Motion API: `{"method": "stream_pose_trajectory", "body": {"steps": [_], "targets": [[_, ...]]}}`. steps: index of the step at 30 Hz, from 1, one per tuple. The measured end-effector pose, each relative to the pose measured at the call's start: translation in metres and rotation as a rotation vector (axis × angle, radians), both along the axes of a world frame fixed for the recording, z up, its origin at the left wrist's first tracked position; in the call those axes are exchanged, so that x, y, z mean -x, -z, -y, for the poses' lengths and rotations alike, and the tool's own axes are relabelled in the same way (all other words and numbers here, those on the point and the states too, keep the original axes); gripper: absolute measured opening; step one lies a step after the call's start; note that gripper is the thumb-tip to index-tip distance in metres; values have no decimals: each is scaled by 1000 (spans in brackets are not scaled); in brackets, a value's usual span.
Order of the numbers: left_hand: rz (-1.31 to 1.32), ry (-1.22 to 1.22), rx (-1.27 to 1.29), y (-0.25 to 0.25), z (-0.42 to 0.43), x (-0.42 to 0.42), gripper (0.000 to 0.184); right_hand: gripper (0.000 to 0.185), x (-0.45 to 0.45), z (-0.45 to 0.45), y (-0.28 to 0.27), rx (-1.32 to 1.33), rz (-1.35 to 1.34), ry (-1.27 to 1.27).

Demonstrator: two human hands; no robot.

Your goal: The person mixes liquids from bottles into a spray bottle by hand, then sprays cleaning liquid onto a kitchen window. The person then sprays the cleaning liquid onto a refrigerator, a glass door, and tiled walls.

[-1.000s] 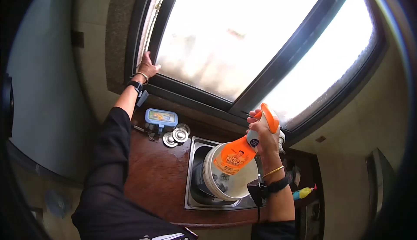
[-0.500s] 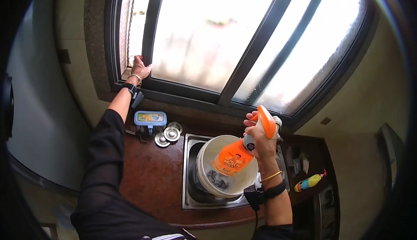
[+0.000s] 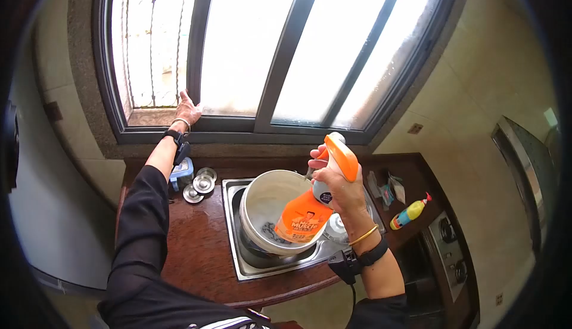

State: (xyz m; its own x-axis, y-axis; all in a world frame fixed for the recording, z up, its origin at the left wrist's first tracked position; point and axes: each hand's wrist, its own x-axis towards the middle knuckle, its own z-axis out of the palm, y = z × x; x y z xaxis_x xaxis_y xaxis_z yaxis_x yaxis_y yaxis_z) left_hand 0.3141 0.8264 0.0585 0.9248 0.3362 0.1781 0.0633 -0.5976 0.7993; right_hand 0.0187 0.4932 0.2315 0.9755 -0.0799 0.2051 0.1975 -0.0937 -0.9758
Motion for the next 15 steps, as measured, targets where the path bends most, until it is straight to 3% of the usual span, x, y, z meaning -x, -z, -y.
{"method": "stream_pose_trajectory", "body": {"steps": [5, 7, 15], "targets": [[-126, 151, -75, 11, 26, -25, 93, 47, -3, 13, 12, 34, -32, 5], [13, 195, -39, 31, 35, -40, 92, 45, -1, 10, 11, 31, -3, 16], [-69, 350, 33, 9, 64, -28, 91, 47, 12, -3, -4, 57, -37, 131]]}}
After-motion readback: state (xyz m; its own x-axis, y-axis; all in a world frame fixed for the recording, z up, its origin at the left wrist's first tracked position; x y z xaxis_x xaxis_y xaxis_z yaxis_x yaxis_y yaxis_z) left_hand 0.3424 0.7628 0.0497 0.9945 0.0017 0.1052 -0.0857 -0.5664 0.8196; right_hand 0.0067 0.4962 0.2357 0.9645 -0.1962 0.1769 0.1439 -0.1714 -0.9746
